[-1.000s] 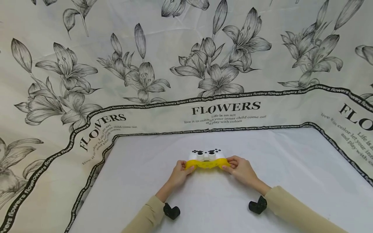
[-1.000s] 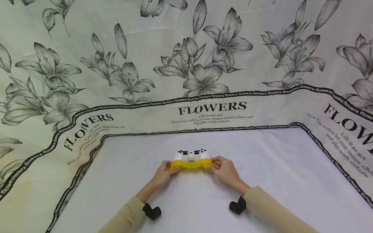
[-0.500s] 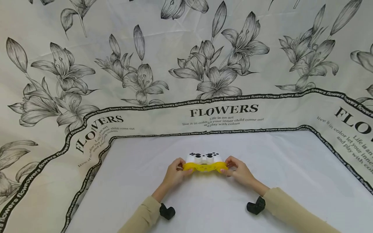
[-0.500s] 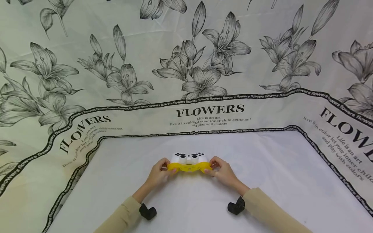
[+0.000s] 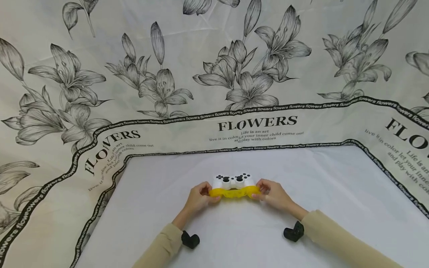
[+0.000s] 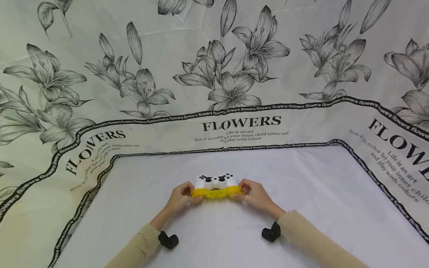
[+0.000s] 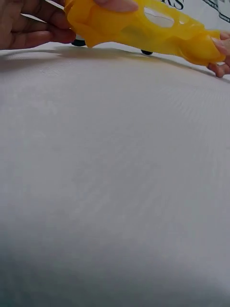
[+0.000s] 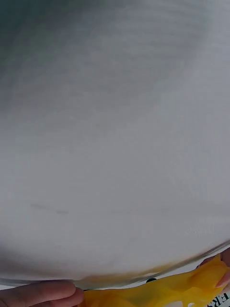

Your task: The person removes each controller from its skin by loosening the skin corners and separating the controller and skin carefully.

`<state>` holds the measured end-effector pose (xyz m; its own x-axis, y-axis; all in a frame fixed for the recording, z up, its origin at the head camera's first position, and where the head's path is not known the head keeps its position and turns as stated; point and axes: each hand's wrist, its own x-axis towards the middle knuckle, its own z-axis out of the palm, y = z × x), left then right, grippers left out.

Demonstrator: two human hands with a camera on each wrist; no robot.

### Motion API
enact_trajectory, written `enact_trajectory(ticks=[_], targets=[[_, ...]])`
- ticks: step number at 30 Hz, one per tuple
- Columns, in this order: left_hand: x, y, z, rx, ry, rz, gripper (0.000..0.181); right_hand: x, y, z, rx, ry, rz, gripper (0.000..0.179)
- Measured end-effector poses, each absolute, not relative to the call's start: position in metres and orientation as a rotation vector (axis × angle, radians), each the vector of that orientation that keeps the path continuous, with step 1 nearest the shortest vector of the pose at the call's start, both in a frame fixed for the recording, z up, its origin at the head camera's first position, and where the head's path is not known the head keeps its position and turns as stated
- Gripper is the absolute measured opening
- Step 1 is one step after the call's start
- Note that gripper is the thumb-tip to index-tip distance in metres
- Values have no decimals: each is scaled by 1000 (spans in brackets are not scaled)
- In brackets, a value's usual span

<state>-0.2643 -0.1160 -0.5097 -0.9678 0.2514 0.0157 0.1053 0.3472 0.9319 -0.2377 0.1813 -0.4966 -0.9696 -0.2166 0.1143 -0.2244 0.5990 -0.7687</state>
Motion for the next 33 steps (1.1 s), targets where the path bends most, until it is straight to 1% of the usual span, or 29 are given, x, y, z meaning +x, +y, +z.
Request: enact_trajectory(ticks=[3,12,17,27,33], targets=[[-261,-116,-509,345,2480,1694,37,-236,181,-499,377,-2814,1348,27],[-261,-119,-496,441,2560,1578,38,-237,177,-499,341,-2825,1452,29],[-266,-122,-495,464,2583,1507,42,-239,175,-495,369,-2842,1388,28],[-271,-123,-487,366,2519,1433,36,-247,178,-488,456,-2882,1315,29],[-269,-123,-487,465,2548,1492,34,-245,182,-490,397,-2892,1365,30]])
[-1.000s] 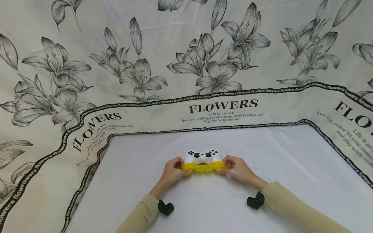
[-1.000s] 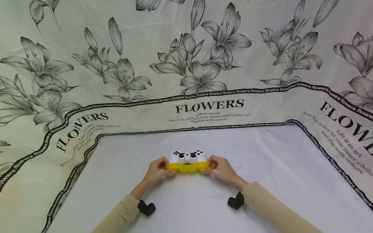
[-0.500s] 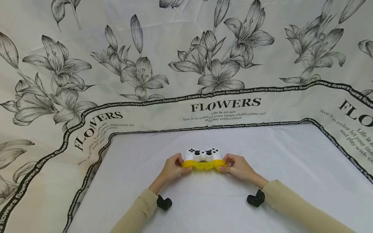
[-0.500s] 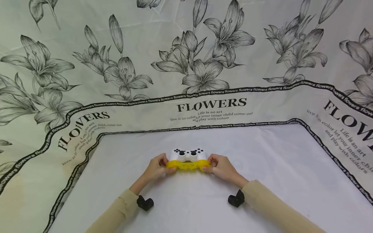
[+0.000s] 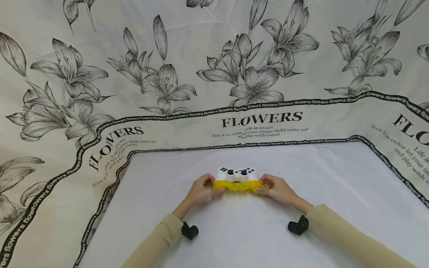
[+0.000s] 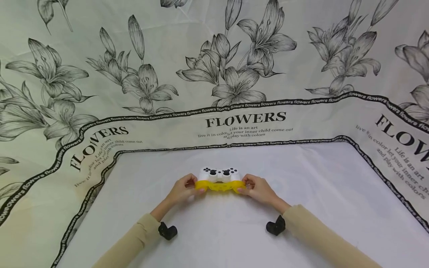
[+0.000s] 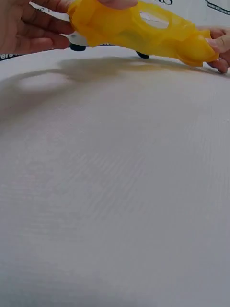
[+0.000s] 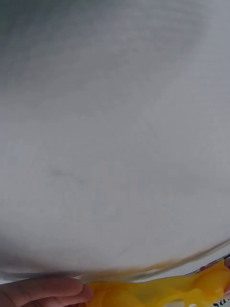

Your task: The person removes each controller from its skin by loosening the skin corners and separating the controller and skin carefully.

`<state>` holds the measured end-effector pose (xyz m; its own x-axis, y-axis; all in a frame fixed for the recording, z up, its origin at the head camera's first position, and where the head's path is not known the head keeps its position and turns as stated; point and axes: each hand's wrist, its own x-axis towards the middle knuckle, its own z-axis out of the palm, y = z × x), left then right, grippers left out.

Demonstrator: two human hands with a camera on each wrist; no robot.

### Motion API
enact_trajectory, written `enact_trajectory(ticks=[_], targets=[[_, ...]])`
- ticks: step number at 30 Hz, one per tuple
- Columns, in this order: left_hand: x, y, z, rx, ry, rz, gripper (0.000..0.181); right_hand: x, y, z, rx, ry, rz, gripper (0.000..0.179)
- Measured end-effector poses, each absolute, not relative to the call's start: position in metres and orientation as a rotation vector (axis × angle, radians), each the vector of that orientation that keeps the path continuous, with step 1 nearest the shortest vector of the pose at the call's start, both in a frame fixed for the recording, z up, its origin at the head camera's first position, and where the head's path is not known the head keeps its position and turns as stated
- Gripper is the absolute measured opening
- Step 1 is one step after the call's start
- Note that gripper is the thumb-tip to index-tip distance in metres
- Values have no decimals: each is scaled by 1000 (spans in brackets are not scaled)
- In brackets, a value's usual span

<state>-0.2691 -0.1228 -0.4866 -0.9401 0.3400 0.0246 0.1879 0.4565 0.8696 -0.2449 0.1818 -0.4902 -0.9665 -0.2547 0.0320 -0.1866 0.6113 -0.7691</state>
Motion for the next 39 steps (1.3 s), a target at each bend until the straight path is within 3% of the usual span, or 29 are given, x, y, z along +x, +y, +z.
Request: enact_trajectory(ticks=[8,23,39], targets=[[-263,-122,-491,697,2604,1505,31,-242,185,-496,-273,2667,-1404,30],[-260,-125,-495,661,2685,1389,31,-229,165,-484,-54,2772,-1288,35],[-258,-126,-494,652,2714,1302,31,-228,159,-487,-23,2824,-1248,30]])
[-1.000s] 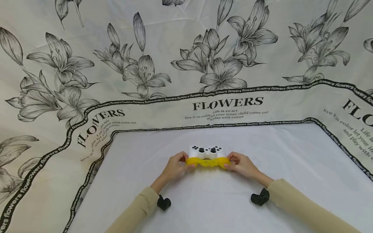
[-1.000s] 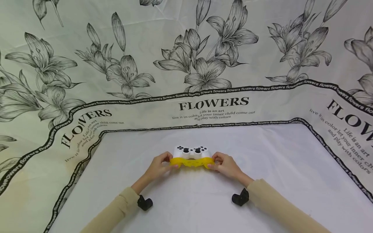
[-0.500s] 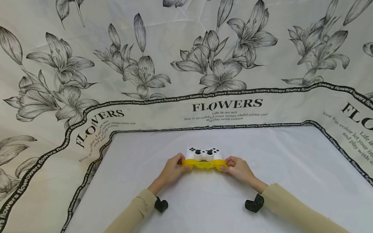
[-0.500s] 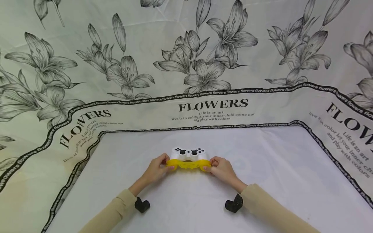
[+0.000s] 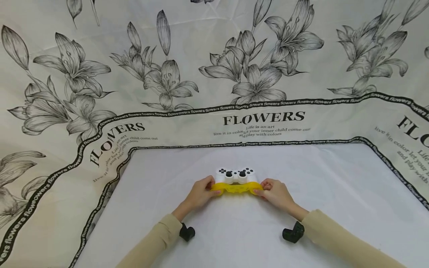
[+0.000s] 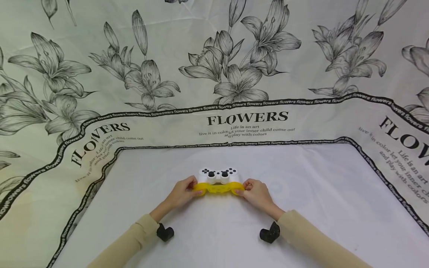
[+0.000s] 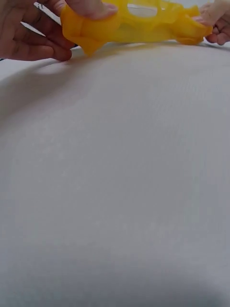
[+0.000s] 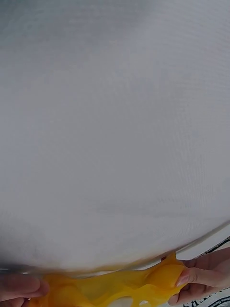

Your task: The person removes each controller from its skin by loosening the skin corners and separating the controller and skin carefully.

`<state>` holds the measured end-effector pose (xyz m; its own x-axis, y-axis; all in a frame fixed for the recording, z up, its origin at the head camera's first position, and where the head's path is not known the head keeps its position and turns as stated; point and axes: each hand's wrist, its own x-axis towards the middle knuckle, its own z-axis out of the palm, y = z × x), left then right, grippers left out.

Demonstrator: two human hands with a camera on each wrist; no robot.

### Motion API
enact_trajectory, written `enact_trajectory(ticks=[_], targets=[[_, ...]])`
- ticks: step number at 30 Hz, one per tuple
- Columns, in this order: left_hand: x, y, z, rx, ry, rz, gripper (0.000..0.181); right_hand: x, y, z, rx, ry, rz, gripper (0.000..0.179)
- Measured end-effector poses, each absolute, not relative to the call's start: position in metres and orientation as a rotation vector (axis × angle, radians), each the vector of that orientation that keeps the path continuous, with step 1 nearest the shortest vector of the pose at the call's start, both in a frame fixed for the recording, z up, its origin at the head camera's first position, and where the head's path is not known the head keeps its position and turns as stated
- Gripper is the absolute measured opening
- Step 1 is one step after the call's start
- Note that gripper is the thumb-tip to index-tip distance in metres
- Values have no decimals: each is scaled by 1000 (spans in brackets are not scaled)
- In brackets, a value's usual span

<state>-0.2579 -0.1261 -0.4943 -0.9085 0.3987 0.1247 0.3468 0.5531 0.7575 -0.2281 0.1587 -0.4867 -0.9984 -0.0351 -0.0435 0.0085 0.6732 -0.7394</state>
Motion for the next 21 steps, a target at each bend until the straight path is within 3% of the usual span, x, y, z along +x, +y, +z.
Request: enact_trajectory(ticks=[21], targets=[[-264,-119,-499,463,2585,1375,20,-232,156,-487,-120,2725,-1319,25]])
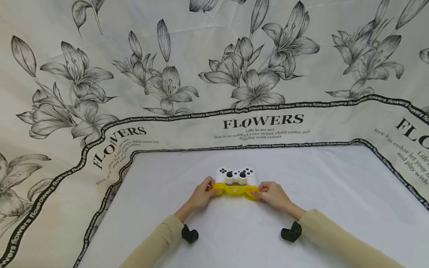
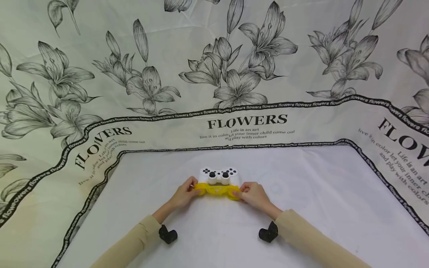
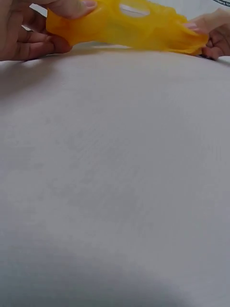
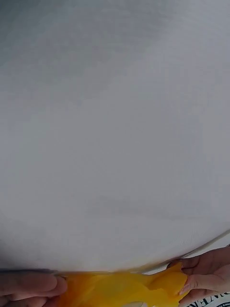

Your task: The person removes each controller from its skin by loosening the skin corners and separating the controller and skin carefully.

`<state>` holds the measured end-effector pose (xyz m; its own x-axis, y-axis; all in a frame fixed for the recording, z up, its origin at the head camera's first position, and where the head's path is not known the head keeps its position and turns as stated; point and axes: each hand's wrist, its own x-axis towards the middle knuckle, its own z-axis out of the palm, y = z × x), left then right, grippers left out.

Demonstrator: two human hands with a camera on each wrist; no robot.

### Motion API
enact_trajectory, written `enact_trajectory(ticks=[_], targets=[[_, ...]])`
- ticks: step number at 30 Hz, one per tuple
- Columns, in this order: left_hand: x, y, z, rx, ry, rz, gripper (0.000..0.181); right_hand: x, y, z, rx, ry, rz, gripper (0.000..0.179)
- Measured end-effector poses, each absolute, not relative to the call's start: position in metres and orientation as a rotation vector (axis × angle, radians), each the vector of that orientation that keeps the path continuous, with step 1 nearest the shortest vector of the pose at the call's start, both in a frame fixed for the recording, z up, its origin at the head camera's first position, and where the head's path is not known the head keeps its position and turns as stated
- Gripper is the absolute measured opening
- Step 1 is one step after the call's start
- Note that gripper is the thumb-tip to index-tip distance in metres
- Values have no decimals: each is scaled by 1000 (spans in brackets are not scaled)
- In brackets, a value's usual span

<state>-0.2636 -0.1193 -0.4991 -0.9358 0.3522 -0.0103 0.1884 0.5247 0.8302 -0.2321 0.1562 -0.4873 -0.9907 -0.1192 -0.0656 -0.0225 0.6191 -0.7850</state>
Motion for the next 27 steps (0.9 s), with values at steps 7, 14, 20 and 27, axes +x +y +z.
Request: enact_trajectory(ticks=[7,14,20,27], targets=[[-262,-110,-494,373,2617,1334,17,-233,149,-487,-156,2708,-1335,25],[-258,-105,-492,306,2699,1286,18,-229,143,-487,-159,2704,-1362,26],[-257,-108,-487,299,2754,1271,19,-231,137,-492,-225,2702,-1367,25],[-256,-114,-487,312,2771,1281,17,-230,136,-497,-429,2772,-1323,21]])
